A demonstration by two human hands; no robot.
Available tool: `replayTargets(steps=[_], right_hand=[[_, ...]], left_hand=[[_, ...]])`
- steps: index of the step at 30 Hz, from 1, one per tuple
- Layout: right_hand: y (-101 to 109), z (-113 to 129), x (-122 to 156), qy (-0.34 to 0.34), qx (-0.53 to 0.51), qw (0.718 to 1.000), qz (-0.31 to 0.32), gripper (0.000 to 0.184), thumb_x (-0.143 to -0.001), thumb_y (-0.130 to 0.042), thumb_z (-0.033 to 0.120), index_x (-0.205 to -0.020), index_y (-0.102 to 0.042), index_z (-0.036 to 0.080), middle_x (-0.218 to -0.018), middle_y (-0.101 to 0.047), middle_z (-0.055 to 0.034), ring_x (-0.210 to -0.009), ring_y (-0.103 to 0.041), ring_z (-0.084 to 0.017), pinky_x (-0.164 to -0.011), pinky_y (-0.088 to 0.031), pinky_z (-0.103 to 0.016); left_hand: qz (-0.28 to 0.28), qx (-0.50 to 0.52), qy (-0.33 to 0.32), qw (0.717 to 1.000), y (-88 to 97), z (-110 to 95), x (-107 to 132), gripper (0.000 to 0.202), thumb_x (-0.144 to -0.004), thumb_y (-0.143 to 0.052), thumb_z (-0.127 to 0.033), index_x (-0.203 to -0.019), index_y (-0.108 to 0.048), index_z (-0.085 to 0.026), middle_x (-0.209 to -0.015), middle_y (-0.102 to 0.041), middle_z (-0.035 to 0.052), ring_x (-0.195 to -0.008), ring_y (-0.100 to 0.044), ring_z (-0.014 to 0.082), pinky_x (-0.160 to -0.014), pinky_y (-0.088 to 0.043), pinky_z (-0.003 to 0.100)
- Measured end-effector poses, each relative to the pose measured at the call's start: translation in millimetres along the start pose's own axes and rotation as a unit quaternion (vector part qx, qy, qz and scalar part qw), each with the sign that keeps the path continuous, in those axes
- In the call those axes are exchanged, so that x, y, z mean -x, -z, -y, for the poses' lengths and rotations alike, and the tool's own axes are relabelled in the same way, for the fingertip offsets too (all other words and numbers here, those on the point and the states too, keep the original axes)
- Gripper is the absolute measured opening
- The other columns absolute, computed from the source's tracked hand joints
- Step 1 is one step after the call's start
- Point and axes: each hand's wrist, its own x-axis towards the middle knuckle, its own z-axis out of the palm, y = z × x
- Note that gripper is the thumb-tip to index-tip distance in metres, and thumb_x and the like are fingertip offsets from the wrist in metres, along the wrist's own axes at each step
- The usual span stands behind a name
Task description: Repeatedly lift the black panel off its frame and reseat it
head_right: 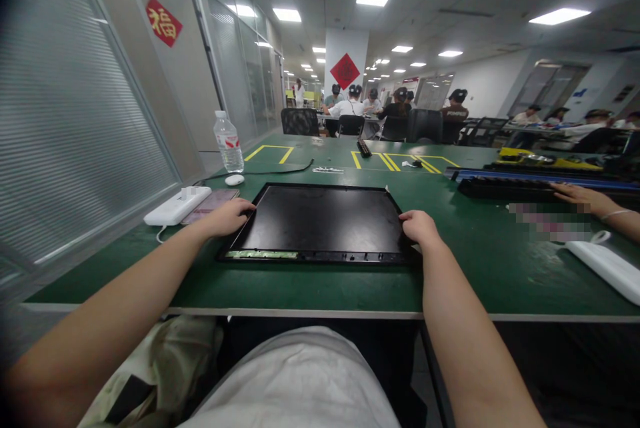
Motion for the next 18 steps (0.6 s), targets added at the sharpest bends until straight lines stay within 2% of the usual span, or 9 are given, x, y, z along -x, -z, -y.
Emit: replayTargets(steps=[4, 7, 11, 18], right_hand=[[-1.5, -1.2, -2.0, 0.002, -0.017, 1.0, -0.008, 0.045, -0.067, -0.057, -0.001, -0.097, -0.082, 0.02, -0.086, -0.076, -0.0082, -0.08, -0.072, -0.024, -0.074, -0.057, -0.031], [-1.6, 0.3, -0.4, -0.013, -0.03, 0.999, -0.007, 0.046, -0.069, -0.057, -0.001, -0.101, -0.082, 0.018, -0.089, -0.077, -0.0098, -0.08, -0.072, -0.024, -0.075, -0.057, -0.031], [-0.4, 4.3, 4.4, -0.031, -0.042, 0.999, 0.003, 0.049, -0.073, -0.056, -0.002, -0.11, -0.081, 0.015, -0.093, -0.077, -0.0111, -0.081, -0.072, -0.022, -0.077, -0.056, -0.028], [2.3, 8.4, 8.1, -0.039, -0.038, 0.998, 0.012, 0.048, -0.076, -0.053, -0.002, -0.113, -0.08, 0.014, -0.097, -0.076, -0.0129, -0.083, -0.072, -0.023, -0.079, -0.055, -0.029]], left_hand=[[-0.006, 0.009, 0.009, 1.0, -0.3, -0.7, -0.5, 0.049, -0.071, -0.054, -0.017, -0.113, -0.08, -0.017, -0.128, -0.073, 0.0153, -0.125, -0.065, 0.0351, -0.112, -0.046, 0.04], [-0.005, 0.01, 0.01, 1.0, 1.1, -3.1, 0.1, 0.05, -0.07, -0.054, -0.013, -0.113, -0.08, -0.017, -0.128, -0.074, 0.0141, -0.124, -0.065, 0.0344, -0.112, -0.047, 0.039], [0.0, -0.006, 0.011, 1.0, 4.2, -8.1, 1.4, 0.053, -0.071, -0.052, -0.009, -0.116, -0.079, -0.015, -0.129, -0.074, 0.0152, -0.125, -0.066, 0.0314, -0.111, -0.046, 0.035], [0.007, -0.007, 0.028, 1.0, 5.6, -11.2, 2.7, 0.05, -0.077, -0.051, -0.009, -0.121, -0.076, -0.01, -0.13, -0.072, 0.0186, -0.125, -0.065, 0.031, -0.111, -0.045, 0.033]])
